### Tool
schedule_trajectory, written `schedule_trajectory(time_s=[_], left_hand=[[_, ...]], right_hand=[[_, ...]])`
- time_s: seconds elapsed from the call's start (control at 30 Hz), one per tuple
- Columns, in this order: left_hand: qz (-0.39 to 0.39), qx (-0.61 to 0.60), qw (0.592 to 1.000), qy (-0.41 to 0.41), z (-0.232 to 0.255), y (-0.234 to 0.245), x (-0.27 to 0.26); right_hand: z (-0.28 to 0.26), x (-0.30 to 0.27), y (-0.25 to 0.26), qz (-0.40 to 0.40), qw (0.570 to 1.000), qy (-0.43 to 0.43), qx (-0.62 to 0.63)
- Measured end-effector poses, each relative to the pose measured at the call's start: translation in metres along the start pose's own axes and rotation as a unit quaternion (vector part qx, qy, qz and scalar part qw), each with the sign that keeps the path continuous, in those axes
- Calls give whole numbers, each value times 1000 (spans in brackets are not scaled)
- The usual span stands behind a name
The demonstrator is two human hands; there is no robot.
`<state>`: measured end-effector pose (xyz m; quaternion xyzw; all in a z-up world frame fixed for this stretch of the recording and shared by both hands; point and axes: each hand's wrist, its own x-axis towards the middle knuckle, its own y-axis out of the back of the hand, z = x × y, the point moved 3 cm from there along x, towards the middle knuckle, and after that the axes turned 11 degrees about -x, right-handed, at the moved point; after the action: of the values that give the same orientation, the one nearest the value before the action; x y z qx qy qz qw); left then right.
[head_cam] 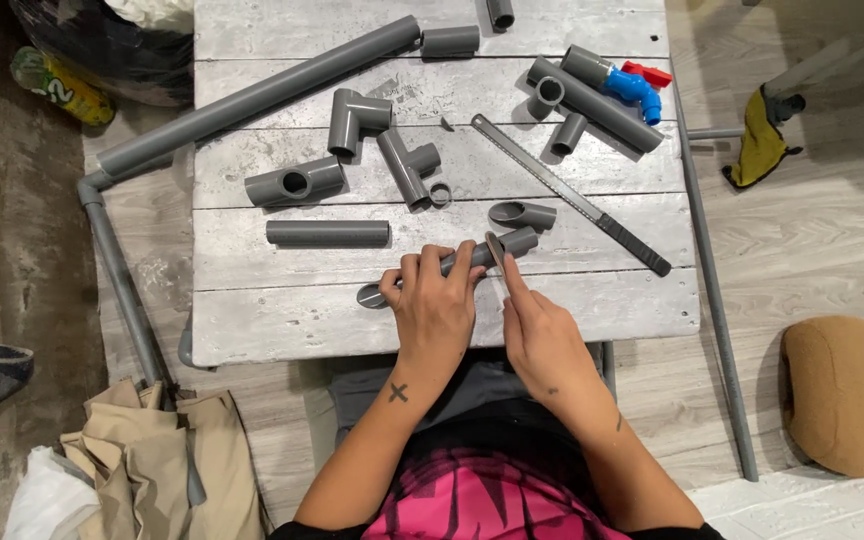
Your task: Deburring and smoothing the edges of PVC pipe segments using a hacksaw blade and a metal file.
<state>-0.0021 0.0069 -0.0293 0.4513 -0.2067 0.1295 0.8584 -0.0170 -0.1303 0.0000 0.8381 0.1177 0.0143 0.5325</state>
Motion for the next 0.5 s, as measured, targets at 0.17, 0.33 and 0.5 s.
schedule_trajectory(time_s=[0.17, 0.33, 0.5], left_hand=[[1, 5, 1000, -4, 3, 1, 0], [-2, 7, 1000, 4, 2, 0, 0], [0, 9, 1000, 1, 3, 0, 0]], right_hand=[[0, 5, 0, -20, 999, -3, 27], [13, 14, -20, 43, 998, 23, 32], [14, -1, -13, 36, 997, 12, 62]])
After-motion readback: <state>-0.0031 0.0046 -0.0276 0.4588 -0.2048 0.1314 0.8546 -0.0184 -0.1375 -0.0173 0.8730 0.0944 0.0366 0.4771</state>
